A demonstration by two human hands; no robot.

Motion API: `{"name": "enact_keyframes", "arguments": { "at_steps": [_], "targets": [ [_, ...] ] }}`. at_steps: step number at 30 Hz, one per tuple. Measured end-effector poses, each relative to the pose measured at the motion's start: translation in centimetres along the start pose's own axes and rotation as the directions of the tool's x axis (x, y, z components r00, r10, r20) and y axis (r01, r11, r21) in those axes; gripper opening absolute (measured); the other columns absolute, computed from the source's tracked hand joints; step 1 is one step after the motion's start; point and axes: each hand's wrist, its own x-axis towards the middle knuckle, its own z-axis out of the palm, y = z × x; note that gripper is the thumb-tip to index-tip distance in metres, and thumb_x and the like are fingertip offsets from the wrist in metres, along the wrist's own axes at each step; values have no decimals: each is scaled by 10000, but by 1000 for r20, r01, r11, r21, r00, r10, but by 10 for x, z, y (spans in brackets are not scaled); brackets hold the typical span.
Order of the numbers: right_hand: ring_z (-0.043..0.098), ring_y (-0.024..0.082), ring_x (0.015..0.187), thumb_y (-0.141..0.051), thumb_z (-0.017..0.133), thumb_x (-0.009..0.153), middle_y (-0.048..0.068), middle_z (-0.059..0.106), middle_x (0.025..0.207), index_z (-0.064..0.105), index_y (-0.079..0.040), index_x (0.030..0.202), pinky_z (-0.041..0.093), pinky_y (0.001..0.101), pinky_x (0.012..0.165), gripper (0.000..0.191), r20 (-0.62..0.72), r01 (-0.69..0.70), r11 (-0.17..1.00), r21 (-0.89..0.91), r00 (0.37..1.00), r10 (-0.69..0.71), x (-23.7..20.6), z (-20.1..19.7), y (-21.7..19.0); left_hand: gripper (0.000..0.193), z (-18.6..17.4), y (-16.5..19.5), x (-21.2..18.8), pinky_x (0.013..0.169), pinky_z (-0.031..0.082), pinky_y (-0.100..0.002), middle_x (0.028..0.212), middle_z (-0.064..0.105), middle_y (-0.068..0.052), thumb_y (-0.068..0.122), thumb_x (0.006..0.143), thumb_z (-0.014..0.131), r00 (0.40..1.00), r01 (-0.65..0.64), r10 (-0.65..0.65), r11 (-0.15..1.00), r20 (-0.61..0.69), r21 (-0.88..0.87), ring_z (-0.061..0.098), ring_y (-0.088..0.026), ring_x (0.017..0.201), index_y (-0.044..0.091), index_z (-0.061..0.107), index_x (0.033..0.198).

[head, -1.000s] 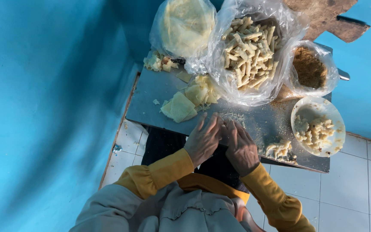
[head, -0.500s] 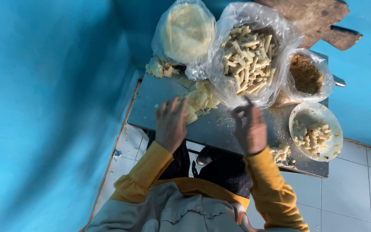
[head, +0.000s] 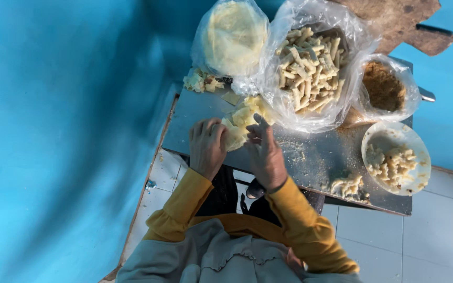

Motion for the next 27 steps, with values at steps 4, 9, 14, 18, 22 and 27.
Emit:
{"name": "enact_keyframes", "arguments": {
  "at_steps": [4, 9, 14, 18, 22, 27],
  "targets": [
    [713, 313, 1047, 14, 766, 822, 285, 634, 1275, 443, -121, 1198, 621, 335, 834, 514, 1, -256, 960, -116, 966, 258, -18, 17, 2, 110, 1, 7, -2, 885, 507, -436, 1196, 660, -91, 41, 987, 655, 999, 54, -54, 981, 4, -187, 647, -349, 1044, 75, 593, 1071],
    [660, 195, 1070, 84, 677, 989, 129, 624, 1135, 349, -44, 1616, 601, 324, 973, 720, 87, -469, 473, 746, 773, 628, -14, 4, 1, 115, 27, 20, -22, 761, 559, -335, 1144, 701, -103, 24, 1052, 590, 877, 469, -396, 575, 273, -671, 692, -192, 872, 43, 525, 1144],
    [699, 197, 963, 106, 629, 935, 98, 657, 1072, 359, -49, 1528, 623, 313, 823, 669, 203, -590, 541, 599, 766, 610, -18, -58, 7, 224, 43, 51, -46, 731, 615, -375, 1087, 621, -135, -16, 1010, 619, 781, 557, -358, 30, 511, -830, 684, -168, 853, -2, 454, 1160],
    [690, 213, 888, 42, 647, 920, 127, 726, 1033, 356, -81, 1518, 578, 331, 775, 676, 423, -778, 628, -23, 562, 711, -15, -101, 17, 269, 24, 72, -57, 743, 596, -375, 1103, 617, -129, 42, 985, 636, 745, 665, -248, 360, 620, -655, 703, -230, 828, 34, 481, 1206],
    [719, 214, 949, 16, 609, 931, 159, 716, 1113, 411, -66, 1495, 600, 360, 790, 603, 207, -606, 752, -260, 725, 656, -22, -115, 8, 264, 10, 70, -45, 777, 561, -411, 1159, 621, -123, 99, 984, 642, 911, 184, -15, 909, 412, -373, 670, -329, 943, 88, 585, 1242],
    [671, 283, 1057, 53, 640, 875, 121, 721, 1182, 544, -86, 1367, 573, 405, 908, 520, 206, -329, 880, -343, 887, 412, -58, -106, -16, 243, 21, 62, -36, 935, 510, -464, 1192, 603, -144, 147, 911, 693, 883, -146, 263, 941, 388, -307, 582, -339, 1127, 72, 672, 1141]
  ]
}}
